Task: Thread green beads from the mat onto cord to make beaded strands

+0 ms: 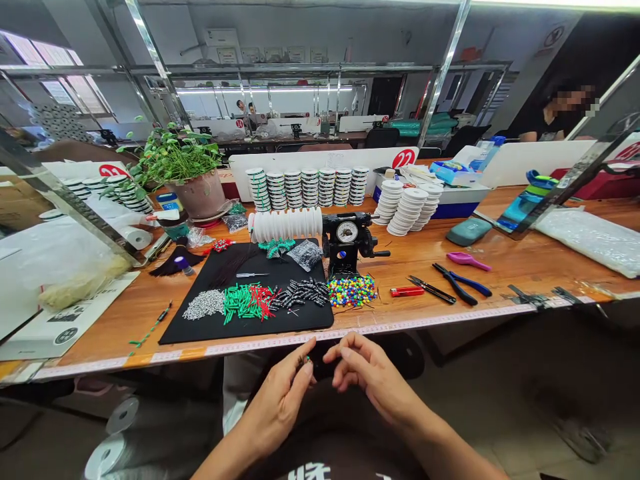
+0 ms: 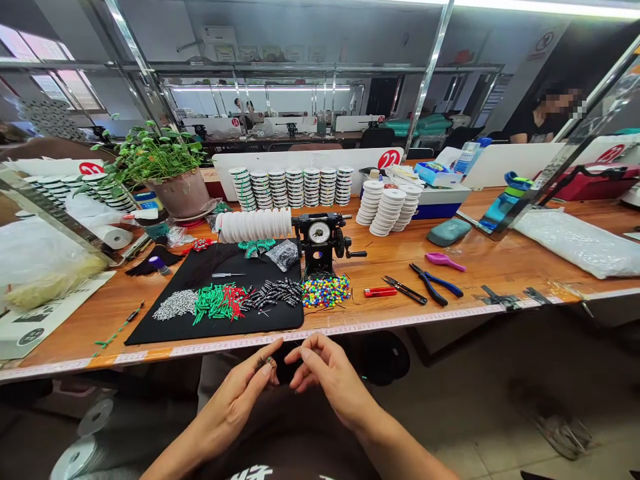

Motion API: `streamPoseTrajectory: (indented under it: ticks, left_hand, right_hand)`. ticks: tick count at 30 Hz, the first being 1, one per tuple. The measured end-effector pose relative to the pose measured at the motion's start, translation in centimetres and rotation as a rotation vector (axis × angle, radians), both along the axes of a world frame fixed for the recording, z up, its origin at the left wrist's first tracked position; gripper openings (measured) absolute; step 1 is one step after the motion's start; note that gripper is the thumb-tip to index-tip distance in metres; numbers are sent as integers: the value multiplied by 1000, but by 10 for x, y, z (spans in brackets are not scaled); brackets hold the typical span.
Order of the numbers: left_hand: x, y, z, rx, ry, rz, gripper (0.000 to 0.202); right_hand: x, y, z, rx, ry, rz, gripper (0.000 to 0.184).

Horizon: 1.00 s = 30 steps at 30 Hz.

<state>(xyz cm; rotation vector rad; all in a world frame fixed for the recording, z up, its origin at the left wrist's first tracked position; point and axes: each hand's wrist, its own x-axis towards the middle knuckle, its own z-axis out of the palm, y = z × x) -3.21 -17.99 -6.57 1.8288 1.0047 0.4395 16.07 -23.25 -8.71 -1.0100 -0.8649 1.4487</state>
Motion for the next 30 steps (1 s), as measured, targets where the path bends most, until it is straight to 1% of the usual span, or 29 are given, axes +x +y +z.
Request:
streamPoseTrajectory:
  ticks: [1, 2, 4, 6, 7, 8, 11, 13, 16, 19, 21, 23, 25, 26, 28, 30]
  left_hand:
    - [-2, -2, -1, 0, 15, 2, 59]
    - [-4, -4, -2, 10, 23, 5, 60]
    - [-9, -7, -3, 28, -1, 5, 58]
    - [-13, -10, -4, 34, -64, 0, 55]
    - [-14, -11, -4, 33, -91, -2, 54]
    - [-14, -12, -4, 27, -106, -1, 52]
    - [-9, -12, -1, -18, -73, -9, 46]
    - [-4, -12, 2, -49, -60, -22, 38]
    - [2, -13, 3, -73, -105, -8, 29]
    - [3, -15, 0, -93, -163, 21, 29]
    - [3, -16, -3, -169, -251, 24, 34]
    - [2, -16, -6, -356, -406, -1, 38]
    - [2, -14, -8, -559, -567, -42, 40]
    - [2, -12, -8, -626, -618, -56, 40]
    - [1, -10, -8, -663, -647, -50, 35]
    - [1, -8, -7, -613, -581, -21, 26]
  right_hand:
    - [1, 1, 2, -7, 45, 11, 41]
    - [1, 1, 4, 4, 41, 15, 40]
    - [1, 1, 9, 77, -104, -17, 37]
    - [0, -1, 11, 162, -296, -93, 33]
    - [0, -1, 12, 185, -350, -119, 32]
    - [0, -1, 12, 191, -366, -126, 32]
    - [0, 0, 11, 155, -257, -66, 33]
    - [-2, -1, 9, 149, -225, -55, 34]
    - [-7, -5, 6, 159, -293, -98, 31]
    - [-16, -12, 4, 178, -393, -109, 26]
    - [-21, -16, 3, 212, -441, -106, 25]
    - [-23, -17, 2, 228, -443, -111, 25]
    - [-21, -15, 0, 208, -411, -139, 27]
    - [-20, -14, -2, 192, -391, -156, 28]
    - [-16, -11, -4, 169, -353, -188, 30]
    - [-13, -10, -5, 164, -319, -192, 32]
